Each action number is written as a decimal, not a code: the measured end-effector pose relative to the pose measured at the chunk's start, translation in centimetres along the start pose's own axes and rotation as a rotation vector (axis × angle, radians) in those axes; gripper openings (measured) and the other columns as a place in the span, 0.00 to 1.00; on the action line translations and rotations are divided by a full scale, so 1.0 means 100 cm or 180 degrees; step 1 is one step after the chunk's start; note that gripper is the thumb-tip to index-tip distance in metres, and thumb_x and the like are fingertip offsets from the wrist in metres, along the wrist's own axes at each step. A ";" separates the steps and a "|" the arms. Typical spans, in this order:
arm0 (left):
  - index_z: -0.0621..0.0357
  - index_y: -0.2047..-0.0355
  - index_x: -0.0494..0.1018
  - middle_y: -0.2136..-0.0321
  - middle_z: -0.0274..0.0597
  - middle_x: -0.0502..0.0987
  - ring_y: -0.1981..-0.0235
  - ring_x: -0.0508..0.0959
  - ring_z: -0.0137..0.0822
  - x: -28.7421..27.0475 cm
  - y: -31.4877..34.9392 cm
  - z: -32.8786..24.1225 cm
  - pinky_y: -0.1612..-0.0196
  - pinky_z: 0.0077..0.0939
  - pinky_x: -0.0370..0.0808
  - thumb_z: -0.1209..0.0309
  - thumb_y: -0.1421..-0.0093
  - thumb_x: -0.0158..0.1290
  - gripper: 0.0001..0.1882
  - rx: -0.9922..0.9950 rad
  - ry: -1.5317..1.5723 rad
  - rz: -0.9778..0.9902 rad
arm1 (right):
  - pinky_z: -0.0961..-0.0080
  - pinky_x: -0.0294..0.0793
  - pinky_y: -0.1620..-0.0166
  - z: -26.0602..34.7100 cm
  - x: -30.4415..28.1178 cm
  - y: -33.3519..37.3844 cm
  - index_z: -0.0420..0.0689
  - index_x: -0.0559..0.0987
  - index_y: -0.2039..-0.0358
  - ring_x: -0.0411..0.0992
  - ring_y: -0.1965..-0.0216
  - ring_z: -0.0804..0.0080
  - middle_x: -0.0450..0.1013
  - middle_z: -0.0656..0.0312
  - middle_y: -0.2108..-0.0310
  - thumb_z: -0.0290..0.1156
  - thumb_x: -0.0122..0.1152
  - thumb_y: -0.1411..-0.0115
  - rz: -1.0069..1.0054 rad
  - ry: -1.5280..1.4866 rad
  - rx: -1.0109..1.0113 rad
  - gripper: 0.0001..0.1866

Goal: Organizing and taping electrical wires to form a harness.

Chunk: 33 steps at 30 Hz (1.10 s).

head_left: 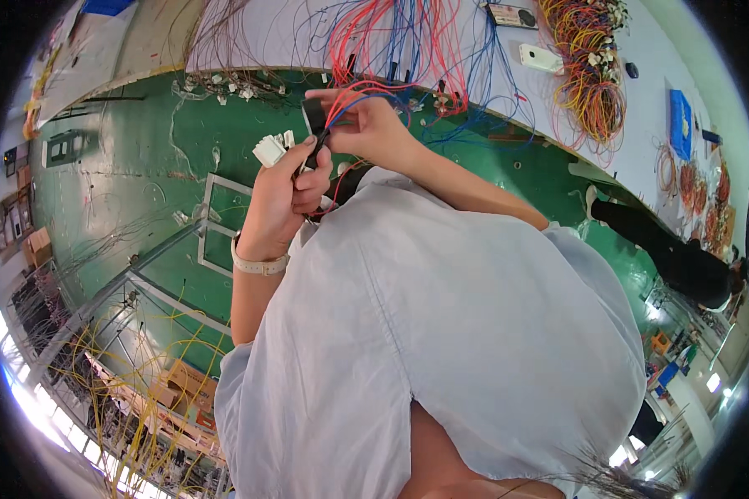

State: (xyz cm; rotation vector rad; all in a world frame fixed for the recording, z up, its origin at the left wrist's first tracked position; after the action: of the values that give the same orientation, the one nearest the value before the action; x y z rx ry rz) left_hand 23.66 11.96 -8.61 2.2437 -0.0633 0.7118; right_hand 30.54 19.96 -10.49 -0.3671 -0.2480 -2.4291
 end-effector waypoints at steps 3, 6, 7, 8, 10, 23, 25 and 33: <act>0.58 0.70 0.70 0.86 0.22 0.58 0.88 0.49 0.15 0.000 0.007 -0.009 0.85 0.14 0.43 0.62 0.34 0.43 0.13 0.0265 -0.0441 -0.0292 | 0.78 0.70 0.51 0.004 -0.004 0.004 0.37 0.69 0.49 0.68 0.54 0.79 0.68 0.60 0.53 0.18 0.57 0.53 -0.0077 -0.0141 -0.0127 0.27; 0.60 0.67 0.72 0.86 0.24 0.62 0.88 0.49 0.15 -0.004 0.012 -0.020 0.84 0.14 0.44 0.63 0.34 0.43 0.13 0.0653 -0.0927 -0.0431 | 0.80 0.69 0.54 0.005 -0.009 0.014 0.36 0.71 0.57 0.67 0.55 0.80 0.66 0.60 0.52 0.20 0.52 0.51 0.0090 0.0071 0.0053 0.17; 0.60 0.67 0.72 0.85 0.25 0.63 0.87 0.52 0.15 -0.006 0.014 -0.022 0.84 0.13 0.47 0.64 0.35 0.44 0.12 0.0649 -0.1161 -0.0560 | 0.81 0.68 0.55 -0.007 0.000 0.017 0.36 0.72 0.59 0.68 0.55 0.80 0.66 0.60 0.52 0.22 0.50 0.49 0.0580 0.0386 0.0346 0.15; 0.60 0.67 0.71 0.84 0.26 0.64 0.86 0.54 0.15 -0.008 0.016 -0.023 0.83 0.13 0.49 0.66 0.35 0.45 0.11 0.0642 -0.1394 -0.0687 | 0.81 0.68 0.55 -0.022 0.009 0.024 0.36 0.72 0.60 0.68 0.56 0.80 0.65 0.61 0.51 0.23 0.48 0.48 0.1071 0.0700 0.0640 0.14; 0.60 0.68 0.71 0.82 0.27 0.66 0.84 0.56 0.15 -0.007 0.017 -0.022 0.81 0.13 0.52 0.67 0.35 0.45 0.10 0.0703 -0.1623 -0.0643 | 0.81 0.67 0.56 -0.035 0.008 0.035 0.35 0.74 0.63 0.68 0.57 0.81 0.69 0.62 0.54 0.25 0.46 0.46 0.1037 0.0769 0.0980 0.13; 0.62 0.59 0.72 0.75 0.32 0.73 0.80 0.64 0.19 0.006 0.020 0.003 0.79 0.13 0.57 0.62 0.35 0.45 0.15 -0.0067 -0.1356 -0.0195 | 0.80 0.70 0.55 0.019 0.006 0.078 0.38 0.74 0.54 0.71 0.60 0.80 0.75 0.63 0.63 0.23 0.51 0.39 0.0296 0.0105 0.1116 0.13; 0.66 0.55 0.71 0.66 0.39 0.78 0.81 0.66 0.20 0.005 0.013 0.012 0.80 0.12 0.58 0.65 0.38 0.50 0.17 -0.0563 -0.0849 0.0239 | 0.81 0.69 0.55 0.032 0.002 0.082 0.38 0.74 0.54 0.70 0.61 0.80 0.74 0.64 0.63 0.23 0.50 0.38 0.0149 0.0077 0.1044 0.12; 0.60 0.69 0.70 0.79 0.29 0.71 0.82 0.63 0.20 0.035 -0.011 0.018 0.80 0.17 0.61 0.70 0.42 0.56 0.07 0.0493 -0.2056 0.0461 | 0.83 0.68 0.59 0.032 -0.018 0.104 0.36 0.75 0.58 0.68 0.64 0.84 0.74 0.66 0.66 0.24 0.49 0.38 -0.0539 0.0911 0.0946 0.10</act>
State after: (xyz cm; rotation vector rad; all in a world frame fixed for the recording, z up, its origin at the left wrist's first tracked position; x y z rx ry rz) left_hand 27.73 12.13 -8.51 2.5522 -0.5024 0.0368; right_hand 39.13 13.96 -7.17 0.1381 -0.5215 -2.5215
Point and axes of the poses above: each hand's wrist, its own y-axis away from the middle knuckle, its own x-axis out of the palm, z = x × y, the point moved 10 cm from there along -y, towards the middle knuckle
